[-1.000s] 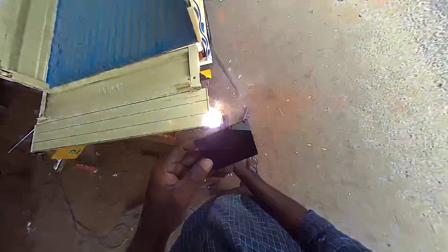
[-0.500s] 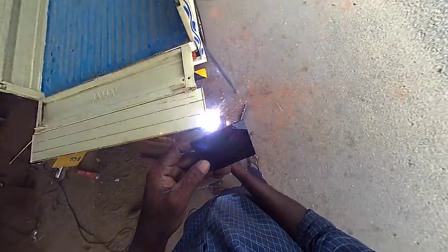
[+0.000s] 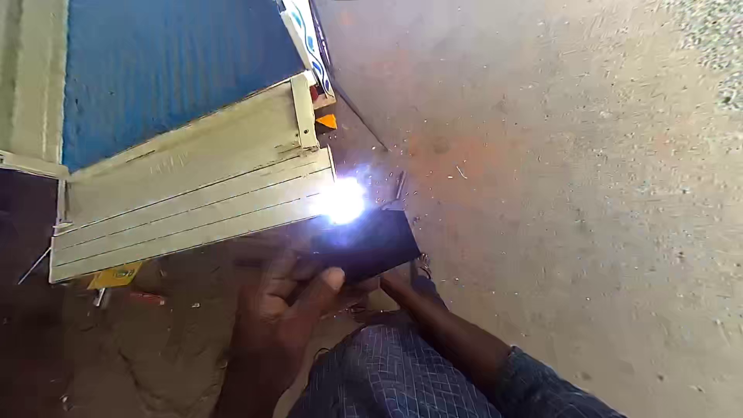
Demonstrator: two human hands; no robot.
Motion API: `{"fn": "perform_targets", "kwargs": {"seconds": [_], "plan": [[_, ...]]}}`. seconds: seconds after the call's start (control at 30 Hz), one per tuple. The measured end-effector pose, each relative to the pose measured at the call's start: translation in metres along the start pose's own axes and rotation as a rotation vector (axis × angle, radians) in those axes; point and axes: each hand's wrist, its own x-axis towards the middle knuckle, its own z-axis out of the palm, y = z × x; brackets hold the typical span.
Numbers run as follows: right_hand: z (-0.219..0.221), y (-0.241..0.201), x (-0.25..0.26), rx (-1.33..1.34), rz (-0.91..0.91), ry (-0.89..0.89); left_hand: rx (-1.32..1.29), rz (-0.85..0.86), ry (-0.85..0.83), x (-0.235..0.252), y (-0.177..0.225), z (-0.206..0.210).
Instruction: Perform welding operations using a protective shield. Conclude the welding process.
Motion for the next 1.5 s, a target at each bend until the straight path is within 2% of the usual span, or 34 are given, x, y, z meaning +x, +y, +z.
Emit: {"fn": "perform_targets", "kwargs": {"seconds": [0.03, 0.1, 0.4, 0.43, 0.47, 0.5, 0.53, 0.57, 0.6, 0.63, 0.7, 0.77, 0.87, 0.9, 0.93, 0.97, 1.03, 1.07, 1.13, 1.17, 1.2, 1.23, 1.3, 1.37, 1.4, 1.43, 1.47, 1.5], "plan": [[-0.002, -0.018, 0.003, 0.069, 0.156, -0.01, -0.023, 0.003, -0.017, 0.001, 0.0, 0.001], [-0.004, -0.034, 0.007, 0.122, 0.291, -0.005, -0.079, 0.007, -0.051, 0.003, 0.0, 0.003], [-0.002, -0.032, 0.011, 0.131, 0.294, 0.003, -0.087, 0.026, -0.048, 0.007, -0.003, 0.003], [0.0, -0.017, 0.015, 0.142, 0.229, -0.013, -0.091, 0.029, -0.055, 0.007, -0.003, 0.003], [0.007, 0.012, 0.021, 0.152, 0.053, 0.003, -0.11, 0.033, -0.068, 0.008, -0.002, 0.003], [0.024, 0.056, 0.035, 0.194, -0.291, 0.131, -0.122, 0.03, -0.075, 0.008, -0.002, 0.004], [0.023, 0.057, 0.036, 0.186, -0.306, 0.133, -0.122, 0.025, -0.075, 0.009, -0.001, 0.005], [0.005, 0.012, 0.021, 0.126, 0.048, -0.005, -0.119, 0.019, -0.07, 0.008, -0.001, 0.005], [-0.002, -0.018, 0.015, 0.114, 0.233, -0.025, -0.119, 0.016, -0.07, 0.009, -0.001, 0.005], [-0.005, -0.032, 0.012, 0.103, 0.303, -0.016, -0.119, 0.017, -0.072, 0.009, -0.002, 0.005], [-0.005, -0.028, 0.006, 0.085, 0.263, -0.004, -0.104, 0.016, -0.064, 0.008, -0.003, 0.005], [0.004, -0.004, 0.007, 0.064, 0.199, 0.03, -0.109, 0.012, -0.059, 0.008, -0.004, 0.005], [0.004, 0.003, 0.013, 0.098, 0.218, -0.002, -0.103, 0.017, -0.06, 0.009, -0.004, 0.007], [0.008, 0.019, 0.017, 0.137, 0.121, -0.005, -0.094, 0.017, -0.061, 0.009, -0.004, 0.007], [0.019, 0.048, 0.024, 0.195, -0.096, 0.071, -0.094, 0.019, -0.065, 0.009, -0.004, 0.007], [0.019, 0.048, 0.024, 0.223, -0.129, 0.078, -0.096, 0.018, -0.067, 0.009, -0.004, 0.007], [-0.001, -0.016, 0.014, 0.126, 0.305, -0.033, -0.096, 0.015, -0.057, 0.01, -0.005, 0.007], [-0.002, -0.025, 0.014, 0.084, 0.387, -0.04, -0.091, 0.014, -0.051, 0.01, -0.005, 0.007], [0.011, 0.011, 0.017, 0.071, 0.271, -0.027, -0.088, 0.016, -0.047, 0.01, -0.005, 0.008], [0.026, 0.048, 0.02, 0.089, 0.108, 0.04, -0.089, 0.02, -0.048, 0.01, -0.005, 0.008], [0.035, 0.066, 0.024, 0.111, -0.001, 0.101, -0.086, 0.022, -0.054, 0.01, -0.005, 0.007], [0.029, 0.054, 0.022, 0.105, 0.028, 0.089, -0.086, 0.026, -0.055, 0.01, -0.005, 0.008], [0.002, -0.013, 0.012, 0.113, 0.29, -0.021, -0.094, 0.02, -0.05, 0.01, -0.005, 0.009], [-0.004, -0.032, 0.013, 0.109, 0.381, -0.03, -0.099, 0.016, -0.048, 0.01, -0.004, 0.01], [0.0, -0.018, 0.02, 0.123, 0.349, -0.048, -0.1, 0.019, -0.048, 0.01, -0.005, 0.01], [0.013, 0.02, 0.03, 0.132, 0.202, -0.033, -0.102, 0.021, -0.052, 0.01, -0.005, 0.01], [0.042, 0.085, 0.05, 0.181, -0.165, 0.133, -0.098, 0.019, -0.053, 0.009, -0.005, 0.011], [0.05, 0.103, 0.062, 0.186, -0.115, 0.104, -0.099, 0.016, -0.052, 0.009, -0.005, 0.011]]}}
